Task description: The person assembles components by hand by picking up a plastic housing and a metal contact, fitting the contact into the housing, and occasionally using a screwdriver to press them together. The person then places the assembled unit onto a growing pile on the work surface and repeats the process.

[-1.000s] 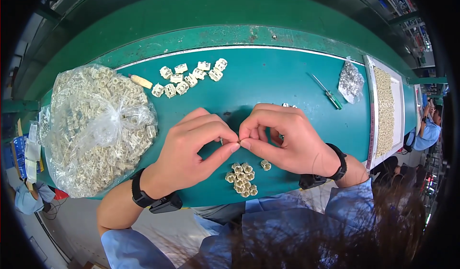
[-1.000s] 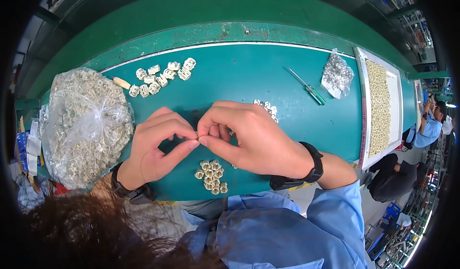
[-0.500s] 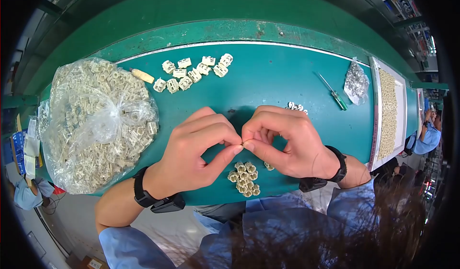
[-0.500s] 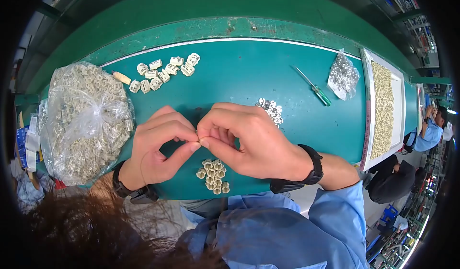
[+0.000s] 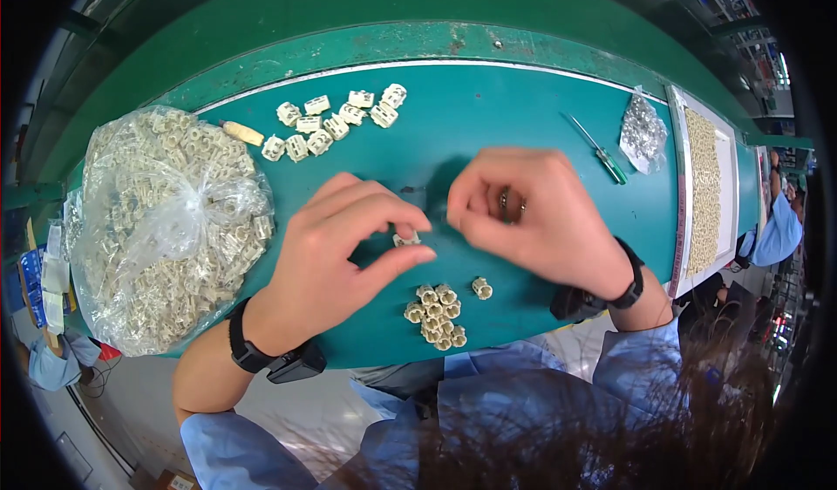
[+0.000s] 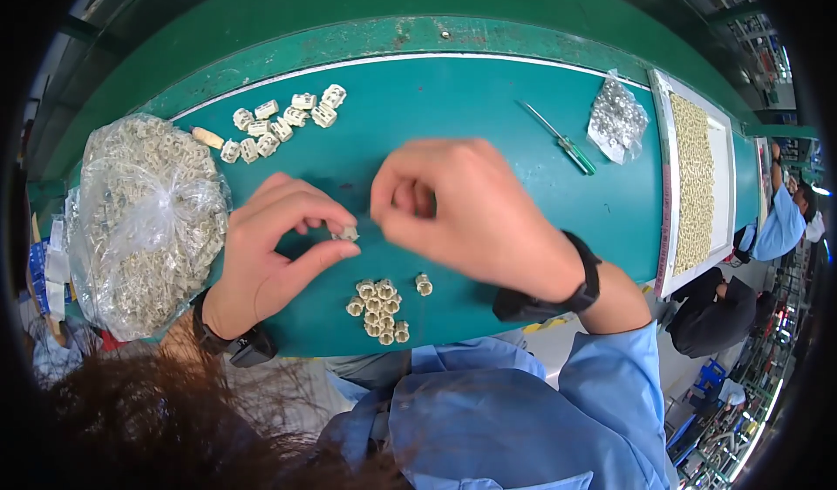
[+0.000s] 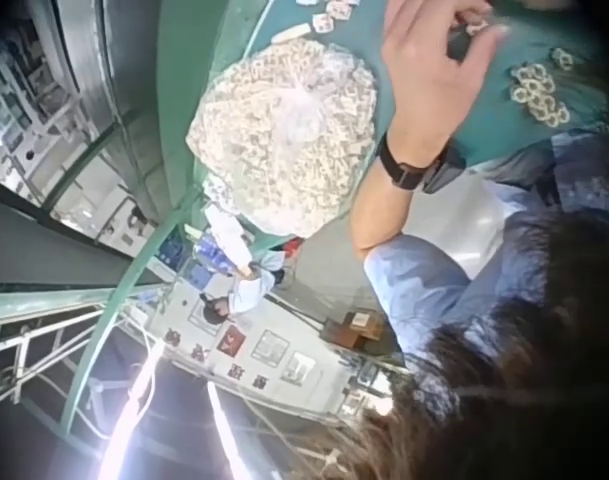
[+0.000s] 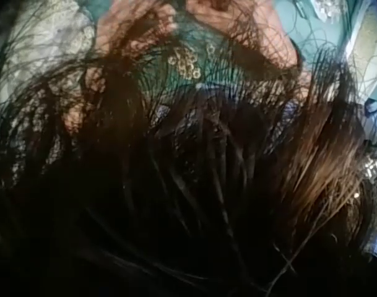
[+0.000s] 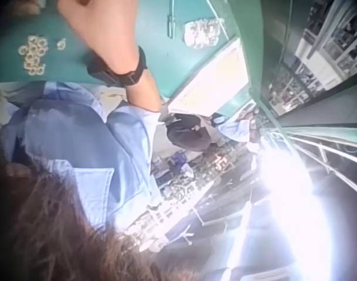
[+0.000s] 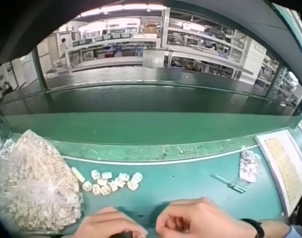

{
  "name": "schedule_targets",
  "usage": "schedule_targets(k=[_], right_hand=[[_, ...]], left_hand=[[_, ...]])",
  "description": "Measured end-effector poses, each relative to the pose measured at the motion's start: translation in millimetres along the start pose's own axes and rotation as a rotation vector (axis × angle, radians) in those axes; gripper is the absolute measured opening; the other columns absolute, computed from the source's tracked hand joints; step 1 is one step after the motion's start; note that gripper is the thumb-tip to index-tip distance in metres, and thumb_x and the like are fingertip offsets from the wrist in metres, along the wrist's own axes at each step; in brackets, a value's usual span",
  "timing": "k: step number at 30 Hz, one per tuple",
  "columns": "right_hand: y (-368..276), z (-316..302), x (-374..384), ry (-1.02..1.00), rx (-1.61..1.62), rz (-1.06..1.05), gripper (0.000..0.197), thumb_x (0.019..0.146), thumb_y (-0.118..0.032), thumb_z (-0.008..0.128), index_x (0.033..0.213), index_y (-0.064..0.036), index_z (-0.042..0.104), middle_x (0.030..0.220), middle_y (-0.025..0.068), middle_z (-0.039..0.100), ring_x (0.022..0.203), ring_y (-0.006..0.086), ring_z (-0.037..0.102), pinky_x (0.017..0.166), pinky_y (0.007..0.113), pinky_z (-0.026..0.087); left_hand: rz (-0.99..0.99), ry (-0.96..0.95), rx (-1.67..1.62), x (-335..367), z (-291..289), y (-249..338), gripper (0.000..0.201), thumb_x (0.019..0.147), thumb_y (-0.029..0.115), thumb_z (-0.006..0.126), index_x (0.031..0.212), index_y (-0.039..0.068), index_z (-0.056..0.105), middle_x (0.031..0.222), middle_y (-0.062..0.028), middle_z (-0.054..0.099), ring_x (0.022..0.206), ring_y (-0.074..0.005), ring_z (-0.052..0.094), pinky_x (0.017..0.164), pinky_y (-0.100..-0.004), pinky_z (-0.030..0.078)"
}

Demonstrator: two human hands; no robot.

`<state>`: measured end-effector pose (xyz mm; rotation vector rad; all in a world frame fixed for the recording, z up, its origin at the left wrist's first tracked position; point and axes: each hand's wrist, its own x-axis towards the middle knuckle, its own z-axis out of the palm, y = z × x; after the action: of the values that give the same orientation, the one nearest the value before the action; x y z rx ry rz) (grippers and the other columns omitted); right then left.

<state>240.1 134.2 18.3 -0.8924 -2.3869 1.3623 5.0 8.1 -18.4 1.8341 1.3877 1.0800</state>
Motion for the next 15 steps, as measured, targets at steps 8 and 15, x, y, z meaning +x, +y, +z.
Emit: schedule_targets(k=[8, 15], right_hand=[[18, -18, 12, 0.0, -0.211, 0.112, 0.007, 0.092, -0.006, 0.089, 0.097, -0.0024, 0.085, 0.079, 0.0035, 0.07, 0.069, 0.0107, 0.059, 0.063, 0.03, 0.049], [27, -32, 14, 0.026, -0.193, 0.157, 0.01, 0.092, -0.007, 0.09, 0.1, -0.0019, 0.086, 0.081, 0.0013, 0.072, 0.069, 0.0094, 0.058, 0.064, 0.03, 0.049]], left_hand=[[-0.061, -0.004, 0.106, 4, -1, -1, 0.023, 0.088, 0.002, 0.092, 0.107, 0.011, 0.083, 0.1, 0.0002, 0.079, 0.092, -0.0185, 0.065, 0.074, -0.0314, 0.049], [-0.104, -0.024, 0.127, 2, -5, -3, 0.021, 0.088, 0.001, 0.089, 0.105, 0.011, 0.082, 0.102, 0.0007, 0.079, 0.092, -0.0175, 0.064, 0.073, -0.0321, 0.048]])
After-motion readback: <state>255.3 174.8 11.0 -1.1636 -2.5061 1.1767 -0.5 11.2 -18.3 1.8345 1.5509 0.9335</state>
